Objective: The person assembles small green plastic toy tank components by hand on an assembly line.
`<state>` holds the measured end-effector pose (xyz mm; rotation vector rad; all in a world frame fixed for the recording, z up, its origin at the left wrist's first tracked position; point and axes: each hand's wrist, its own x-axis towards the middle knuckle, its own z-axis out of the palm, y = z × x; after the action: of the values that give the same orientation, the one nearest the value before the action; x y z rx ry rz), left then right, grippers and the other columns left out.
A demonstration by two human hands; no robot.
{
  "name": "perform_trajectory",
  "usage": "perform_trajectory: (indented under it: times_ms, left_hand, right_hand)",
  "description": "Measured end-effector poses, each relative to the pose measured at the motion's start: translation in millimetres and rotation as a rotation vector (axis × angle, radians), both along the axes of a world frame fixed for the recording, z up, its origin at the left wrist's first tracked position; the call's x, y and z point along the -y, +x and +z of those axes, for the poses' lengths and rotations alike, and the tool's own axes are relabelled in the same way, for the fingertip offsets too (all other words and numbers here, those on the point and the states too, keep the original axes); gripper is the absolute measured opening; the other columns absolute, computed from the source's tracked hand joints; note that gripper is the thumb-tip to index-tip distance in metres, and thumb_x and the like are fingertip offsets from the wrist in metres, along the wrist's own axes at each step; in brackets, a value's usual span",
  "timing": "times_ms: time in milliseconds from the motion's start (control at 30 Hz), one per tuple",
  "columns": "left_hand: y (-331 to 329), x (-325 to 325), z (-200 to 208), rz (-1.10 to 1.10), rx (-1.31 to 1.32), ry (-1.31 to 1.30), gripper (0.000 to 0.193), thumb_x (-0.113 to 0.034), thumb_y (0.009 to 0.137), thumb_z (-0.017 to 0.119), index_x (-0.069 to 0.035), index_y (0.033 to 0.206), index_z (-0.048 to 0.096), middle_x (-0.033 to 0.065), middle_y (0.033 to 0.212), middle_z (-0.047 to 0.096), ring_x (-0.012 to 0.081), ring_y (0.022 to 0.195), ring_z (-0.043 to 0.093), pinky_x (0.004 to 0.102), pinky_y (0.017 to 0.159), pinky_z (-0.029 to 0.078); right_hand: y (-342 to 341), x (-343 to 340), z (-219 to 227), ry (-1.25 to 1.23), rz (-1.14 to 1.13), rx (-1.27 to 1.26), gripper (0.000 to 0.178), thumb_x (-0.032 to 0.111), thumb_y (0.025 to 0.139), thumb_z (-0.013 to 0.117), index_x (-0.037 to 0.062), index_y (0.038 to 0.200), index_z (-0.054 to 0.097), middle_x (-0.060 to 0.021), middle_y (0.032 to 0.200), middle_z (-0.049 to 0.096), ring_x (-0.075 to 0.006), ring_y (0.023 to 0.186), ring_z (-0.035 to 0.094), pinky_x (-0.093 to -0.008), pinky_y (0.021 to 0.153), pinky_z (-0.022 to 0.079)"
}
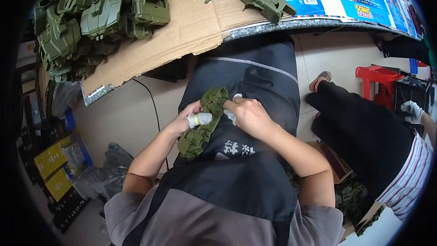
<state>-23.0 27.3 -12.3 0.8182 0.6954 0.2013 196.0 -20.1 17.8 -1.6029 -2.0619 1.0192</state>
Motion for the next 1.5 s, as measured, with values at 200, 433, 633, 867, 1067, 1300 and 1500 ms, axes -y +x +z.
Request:
perform_trajectory:
  times_ms: [200,433,633,867,1067,1300,1500]
  left_hand:
    - [-7.4,5.1,-19.0,-0.053,-0.015,0.089,0.048,-0.013,0.078,0.063,-0.001,0.121,0.048,0.0026,0.098,0.060,0.0074,0.083,0.056,0.0223,0.070,0.045]
    - [1.9,-5.0,-12.6,-0.053,-0.014,0.061,0.048,-0.012,0.077,0.066,-0.002,0.121,0.048,0.0039,0.103,0.059,0.0087,0.088,0.057,0.0230,0.077,0.047]
    - [3.4,-2.1,-6.6,0.218,0.052,-0.225,0.062,-0.025,0.075,0.070,-0.005,0.127,0.042,0.0078,0.115,0.055,0.0130,0.100,0.056,0.0274,0.082,0.048]
    - [9.8,0.5,-4.2,0.353,0.086,-0.289,0.064,-0.027,0.082,0.064,-0.020,0.137,0.031,0.0156,0.116,0.053,0.0256,0.095,0.059,0.0374,0.081,0.051]
    - [10.6,23.4,-2.7,0.383,0.152,-0.445,0.052,-0.039,0.090,0.050,-0.014,0.132,0.034,0.0167,0.107,0.056,0.0254,0.084,0.062,0.0373,0.074,0.052]
    - [10.3,27.0,26.1,0.435,-0.145,-0.362,0.054,-0.051,0.089,0.045,-0.009,0.122,0.048,0.0080,0.101,0.059,0.0158,0.081,0.061,0.0282,0.072,0.050]
    - [22.0,30.8,17.0,0.523,-0.009,-0.331,0.041,-0.028,0.092,0.050,-0.014,0.129,0.039,-0.0028,0.101,0.054,0.0043,0.086,0.053,0.0210,0.072,0.044]
  right_hand:
    - [7.9,-3.7,-11.9,0.005,0.158,-0.093,0.037,-0.007,0.058,0.052,0.0024,0.093,0.061,-0.0155,0.080,0.062,-0.0336,0.076,0.061,-0.0416,0.068,0.050]
    - [7.5,-2.2,-31.1,-0.022,0.013,-0.317,0.038,-0.008,0.060,0.055,0.0010,0.096,0.064,-0.0186,0.095,0.064,-0.0324,0.091,0.062,-0.0376,0.080,0.050]
    - [39.6,-49.6,54.2,0.026,0.240,-0.083,0.039,-0.002,0.066,0.060,0.0056,0.104,0.062,-0.0159,0.095,0.065,-0.0310,0.085,0.063,-0.0359,0.078,0.051]
    - [293.8,-216.7,35.1,0.700,-0.846,0.499,0.043,0.007,0.072,0.052,0.0103,0.114,0.059,-0.0189,0.100,0.062,-0.0299,0.098,0.057,-0.0337,0.086,0.042]
    - [313.9,-217.7,24.7,0.535,-0.793,0.149,0.033,0.005,0.078,0.050,0.0080,0.111,0.055,-0.0129,0.099,0.062,-0.0197,0.084,0.061,-0.0309,0.071,0.048]
    - [41.9,-18.4,65.6,0.180,0.144,-0.188,0.037,0.002,0.063,0.070,0.0057,0.099,0.064,-0.0092,0.085,0.064,-0.0216,0.078,0.063,-0.0323,0.072,0.050]
    - [-9.8,18.5,44.5,-0.058,0.389,-0.161,0.029,-0.002,0.061,0.058,-0.0001,0.089,0.059,-0.0115,0.071,0.054,-0.0301,0.070,0.059,-0.0380,0.061,0.049]
